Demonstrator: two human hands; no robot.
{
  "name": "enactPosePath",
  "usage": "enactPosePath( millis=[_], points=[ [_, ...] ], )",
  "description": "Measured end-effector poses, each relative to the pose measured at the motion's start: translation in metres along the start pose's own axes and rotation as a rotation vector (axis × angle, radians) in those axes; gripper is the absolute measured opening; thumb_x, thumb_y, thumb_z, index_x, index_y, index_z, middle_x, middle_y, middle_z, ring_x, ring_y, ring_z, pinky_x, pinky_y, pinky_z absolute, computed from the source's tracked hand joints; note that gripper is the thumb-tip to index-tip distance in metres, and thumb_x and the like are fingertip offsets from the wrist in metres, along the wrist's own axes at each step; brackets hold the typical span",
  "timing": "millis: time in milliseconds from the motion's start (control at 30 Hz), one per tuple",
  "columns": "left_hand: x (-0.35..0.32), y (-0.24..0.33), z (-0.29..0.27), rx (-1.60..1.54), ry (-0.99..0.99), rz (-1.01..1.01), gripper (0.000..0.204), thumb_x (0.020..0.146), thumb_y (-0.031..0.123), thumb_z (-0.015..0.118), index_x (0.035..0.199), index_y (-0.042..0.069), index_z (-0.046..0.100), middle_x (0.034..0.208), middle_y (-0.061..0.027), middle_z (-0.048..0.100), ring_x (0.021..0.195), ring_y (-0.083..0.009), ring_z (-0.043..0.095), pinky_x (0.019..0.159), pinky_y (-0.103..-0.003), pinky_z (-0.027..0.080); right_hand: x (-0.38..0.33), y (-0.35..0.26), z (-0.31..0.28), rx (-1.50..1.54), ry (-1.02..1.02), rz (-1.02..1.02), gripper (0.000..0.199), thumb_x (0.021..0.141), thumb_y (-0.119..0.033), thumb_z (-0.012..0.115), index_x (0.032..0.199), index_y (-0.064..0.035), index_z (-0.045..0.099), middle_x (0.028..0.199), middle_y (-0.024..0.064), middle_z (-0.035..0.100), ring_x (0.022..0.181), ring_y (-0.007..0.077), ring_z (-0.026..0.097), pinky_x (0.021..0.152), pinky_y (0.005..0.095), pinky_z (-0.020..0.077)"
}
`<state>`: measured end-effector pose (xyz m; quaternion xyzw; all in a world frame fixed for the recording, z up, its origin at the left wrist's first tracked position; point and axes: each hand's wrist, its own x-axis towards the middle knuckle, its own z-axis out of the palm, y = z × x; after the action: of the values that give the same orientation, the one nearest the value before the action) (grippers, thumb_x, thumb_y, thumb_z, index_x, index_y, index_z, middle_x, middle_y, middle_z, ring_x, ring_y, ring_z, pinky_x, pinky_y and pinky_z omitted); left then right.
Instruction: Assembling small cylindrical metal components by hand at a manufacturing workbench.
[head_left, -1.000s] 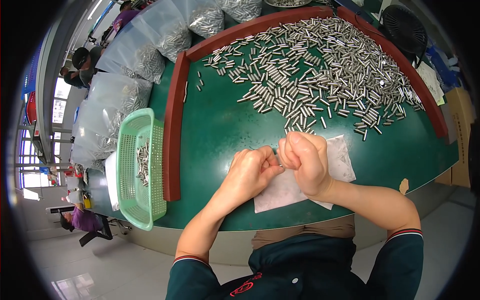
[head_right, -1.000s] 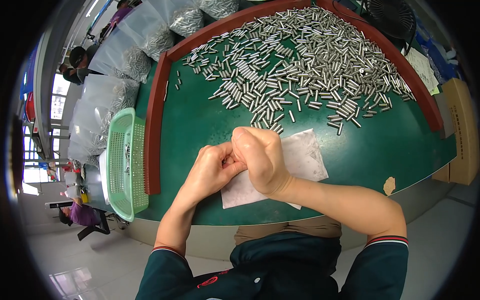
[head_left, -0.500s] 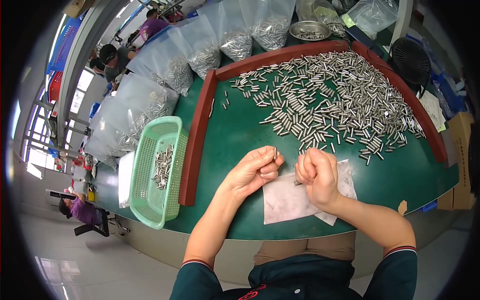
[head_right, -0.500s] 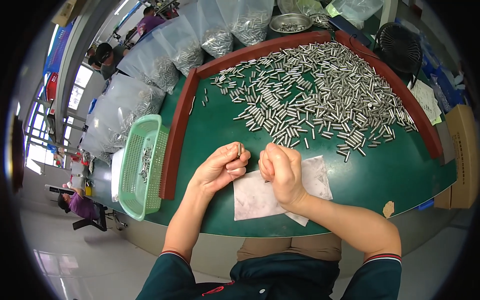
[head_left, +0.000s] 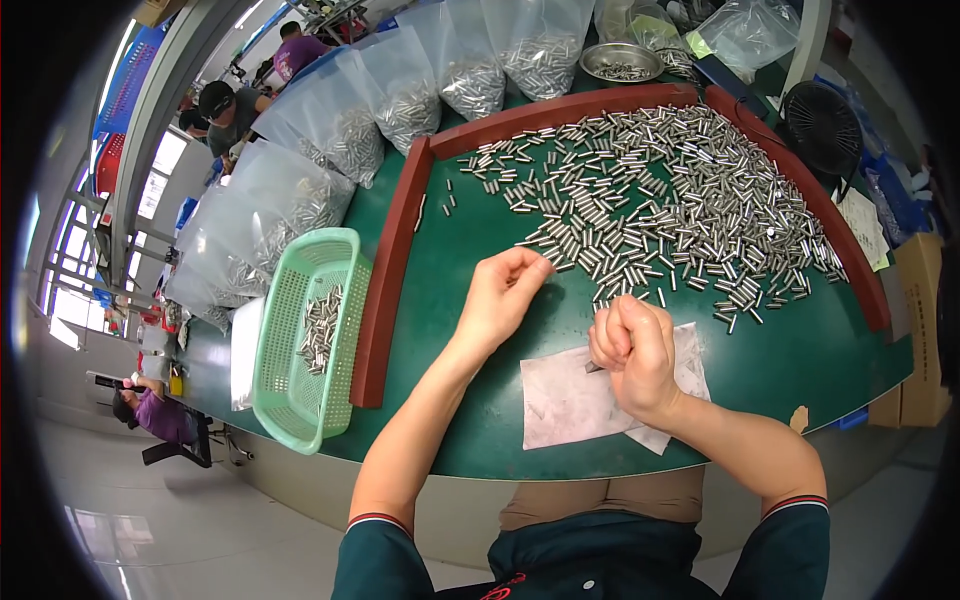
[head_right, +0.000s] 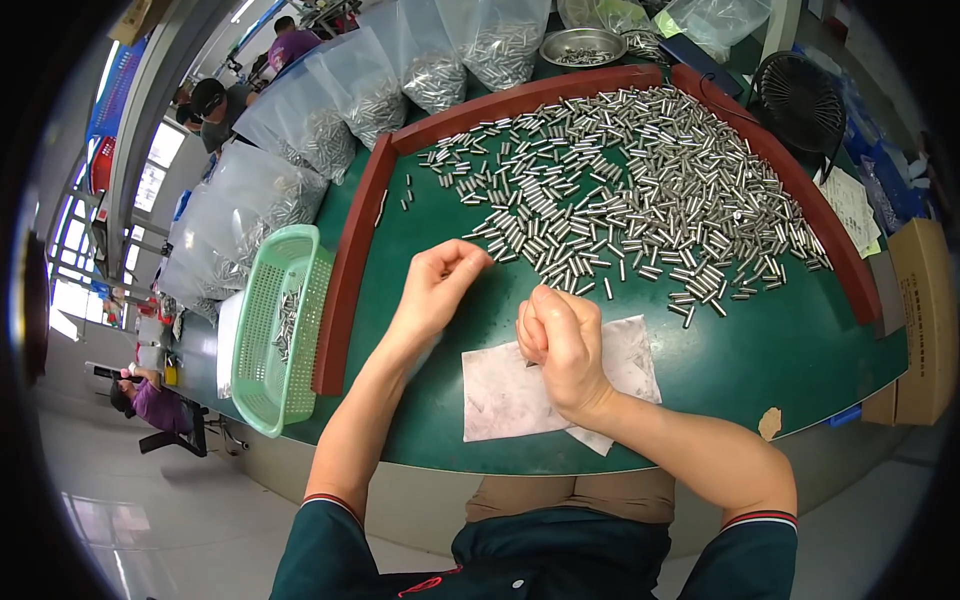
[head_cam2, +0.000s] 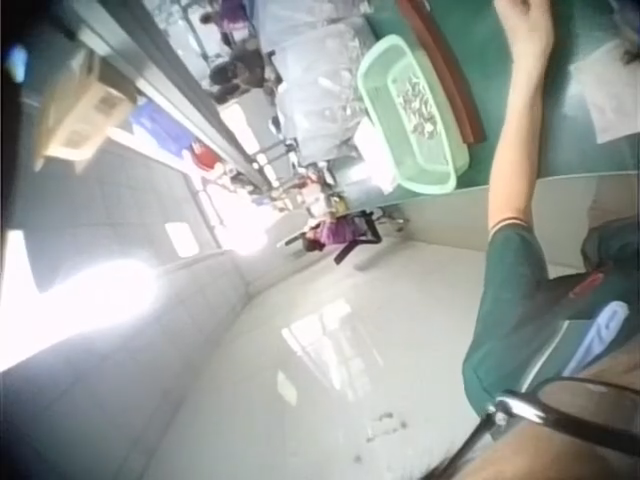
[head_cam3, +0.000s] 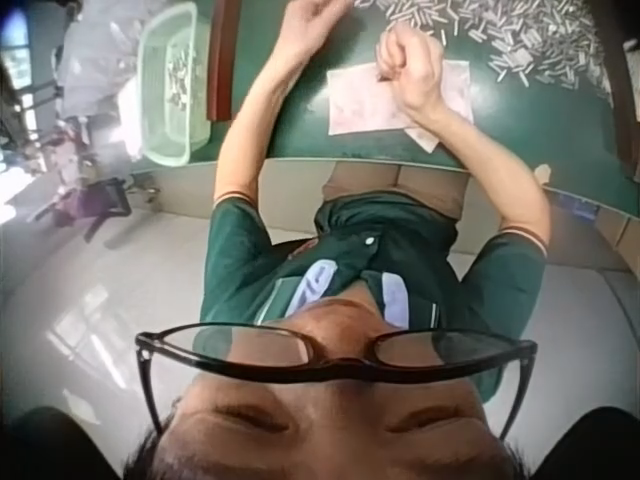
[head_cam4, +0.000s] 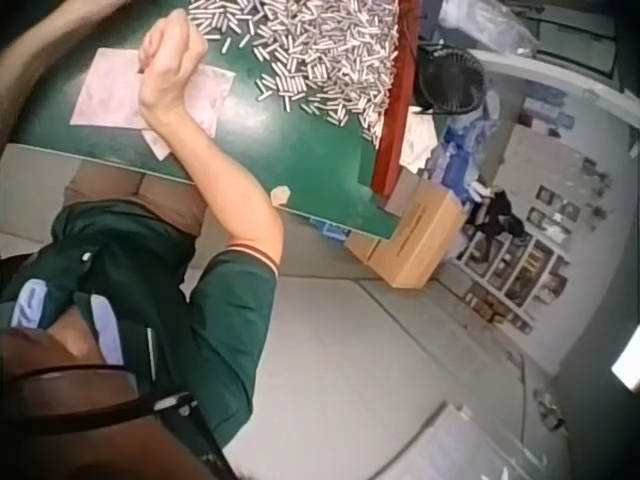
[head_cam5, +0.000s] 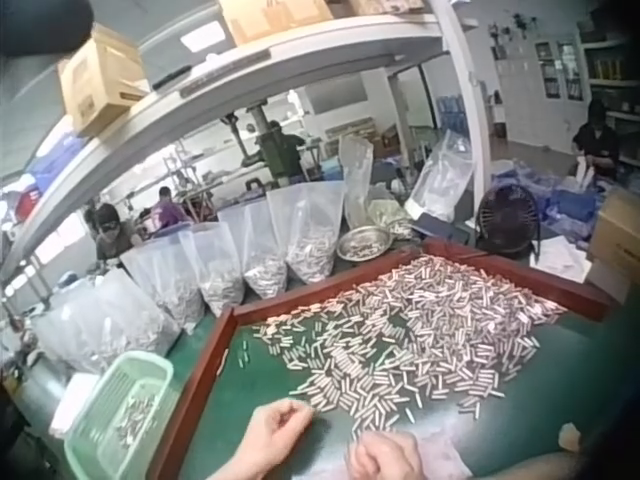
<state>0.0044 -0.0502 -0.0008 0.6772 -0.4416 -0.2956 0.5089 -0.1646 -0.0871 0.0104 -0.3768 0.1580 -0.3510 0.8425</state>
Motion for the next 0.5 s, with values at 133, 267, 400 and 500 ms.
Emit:
enactPosePath(
  millis=[133, 267, 400, 500],
  points=[
    [0.008, 0.016, 0.017, 0.594, 0.022, 0.151, 0.013, 0.069, 0.012, 0.067, 0.077, 0.003, 0.061, 0.049, -0.0082, 0.048, 0.043, -0.0197, 0.047, 0.045, -0.031, 0.038, 0.000, -0.001, -0.002, -0.017, 0.017, 0.005, 0.039, 0.088, -0.019, 0.035, 0.052, -0.0072, 0.029, 0.047, 0.0000, 0.030, 0.043, 0.0077, 0.025, 0.042, 0.0231, 0.0225],
    [0.008, 0.005, 0.022, 0.689, 0.021, 0.284, 0.017, 0.068, 0.015, 0.068, 0.074, 0.002, 0.058, 0.052, -0.0117, 0.053, 0.049, -0.0267, 0.054, 0.046, -0.035, 0.040, -0.001, -0.001, 0.000, -0.007, -0.001, 0.003, 0.039, 0.088, -0.019, 0.035, 0.052, -0.0072, 0.030, 0.047, -0.0002, 0.031, 0.043, 0.0076, 0.027, 0.042, 0.0231, 0.0233],
    [-0.003, 0.005, 0.014, 0.084, -0.054, 0.041, 0.012, 0.081, 0.012, 0.058, 0.076, 0.002, 0.053, 0.054, 0.0029, 0.042, 0.047, -0.0026, 0.035, 0.041, -0.020, 0.028, -0.001, -0.002, -0.001, -0.013, 0.009, 0.012, 0.039, 0.088, -0.019, 0.036, 0.052, -0.0071, 0.030, 0.047, -0.0002, 0.031, 0.043, 0.0074, 0.026, 0.042, 0.0232, 0.0230],
    [-0.013, 0.016, -0.008, -0.894, -0.221, -0.382, 0.009, 0.085, 0.012, 0.052, 0.087, 0.003, 0.053, 0.064, -0.0035, 0.053, 0.043, -0.0036, 0.029, 0.040, -0.018, 0.025, 0.000, -0.002, -0.005, -0.010, 0.011, 0.012, 0.039, 0.088, -0.018, 0.035, 0.052, -0.0070, 0.030, 0.047, -0.0002, 0.032, 0.043, 0.0073, 0.026, 0.042, 0.0232, 0.0228]
  ],
)
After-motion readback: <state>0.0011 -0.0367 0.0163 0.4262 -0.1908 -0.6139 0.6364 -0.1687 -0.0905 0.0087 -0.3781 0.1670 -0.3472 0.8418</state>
